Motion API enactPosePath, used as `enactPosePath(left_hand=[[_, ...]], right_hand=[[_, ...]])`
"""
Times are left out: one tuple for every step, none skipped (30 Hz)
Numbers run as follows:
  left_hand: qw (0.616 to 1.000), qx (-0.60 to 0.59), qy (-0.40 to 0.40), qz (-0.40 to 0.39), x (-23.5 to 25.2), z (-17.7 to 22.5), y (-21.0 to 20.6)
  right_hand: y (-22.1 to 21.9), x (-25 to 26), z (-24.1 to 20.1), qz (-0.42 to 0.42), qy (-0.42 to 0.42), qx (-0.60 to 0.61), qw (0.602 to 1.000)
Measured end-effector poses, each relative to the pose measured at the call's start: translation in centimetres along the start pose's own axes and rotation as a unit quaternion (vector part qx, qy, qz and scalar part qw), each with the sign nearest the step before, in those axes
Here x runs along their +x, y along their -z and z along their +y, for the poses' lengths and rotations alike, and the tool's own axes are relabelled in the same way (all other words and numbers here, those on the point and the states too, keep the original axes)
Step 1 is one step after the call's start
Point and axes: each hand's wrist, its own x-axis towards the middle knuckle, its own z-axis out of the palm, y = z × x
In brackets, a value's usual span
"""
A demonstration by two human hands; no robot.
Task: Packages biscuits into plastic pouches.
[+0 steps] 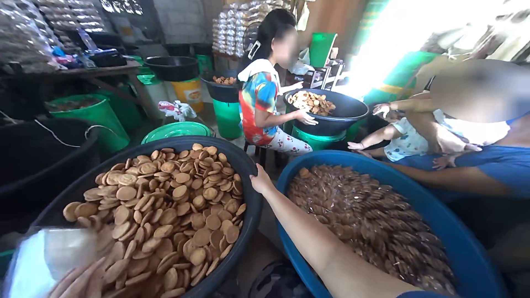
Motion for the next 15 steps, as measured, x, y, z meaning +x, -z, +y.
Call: enactPosePath(left_hand=[[1.000, 0.014, -0.002, -0.017, 0.1, 0.7, 0.2], [0.999, 0.019, -0.004, -0.040, 0.2, 1.6, 0.6], [0.998, 0.023, -0.004, -0.055, 0.3, 2.3, 0.9], [0.998, 0.025, -0.006, -0.061, 0.4, 2.6, 1.0], [0.998, 0.024, -0.009, -0.063, 0.4, 2.7, 1.1], [0.998, 0.021, -0.008, -0.064, 0.4, 2.7, 1.2], [0.998, 0.016, -0.008, -0.064, 0.4, 2.7, 1.2], [0.998, 0.013, -0.006, -0.061, 0.5, 2.4, 1.0], [0.998, 0.016, 0.000, -0.055, 0.5, 1.6, 0.6], [0.999, 0.025, 0.008, -0.045, 0.5, 0.4, -0.1], [0.998, 0.030, 0.019, -0.045, 0.5, 0.1, -0.3], [0.997, 0.032, 0.033, -0.061, 0.4, 0.9, 0.0], [0.995, 0.027, 0.044, -0.081, 0.4, 2.5, 0.8], [0.993, 0.029, 0.054, -0.097, 0.4, 3.5, 1.3], [0.992, 0.031, 0.059, -0.106, 0.4, 4.0, 1.5]], right_hand=[[0.0, 0.0, 0.1, 0.000, 0.000, 0.005, 1.000], [-0.1, 0.0, 0.1, 0.002, 0.002, 0.011, 1.000], [-0.1, 0.1, 0.1, 0.004, 0.004, 0.015, 1.000], [-0.1, 0.1, 0.2, 0.005, 0.006, 0.018, 1.000], [-0.1, 0.2, 0.2, 0.006, 0.007, 0.022, 1.000], [-0.1, 0.2, 0.3, 0.008, 0.007, 0.024, 1.000], [-0.2, 0.2, 0.3, 0.009, 0.007, 0.027, 1.000], [-0.1, 0.1, 0.2, 0.009, 0.007, 0.029, 1.000], [-0.1, 0.1, 0.1, 0.009, 0.007, 0.029, 1.000], [-0.1, 0.1, 0.1, 0.009, 0.007, 0.030, 0.999], [-0.1, 0.0, 0.1, 0.009, 0.008, 0.032, 0.999], [-0.1, 0.0, 0.1, 0.010, 0.009, 0.034, 0.999], [-0.1, 0.0, 0.1, 0.011, 0.010, 0.037, 0.999], [-0.1, 0.0, 0.2, 0.013, 0.010, 0.039, 0.999], [-0.1, 0.0, 0.2, 0.013, 0.009, 0.040, 0.999]])
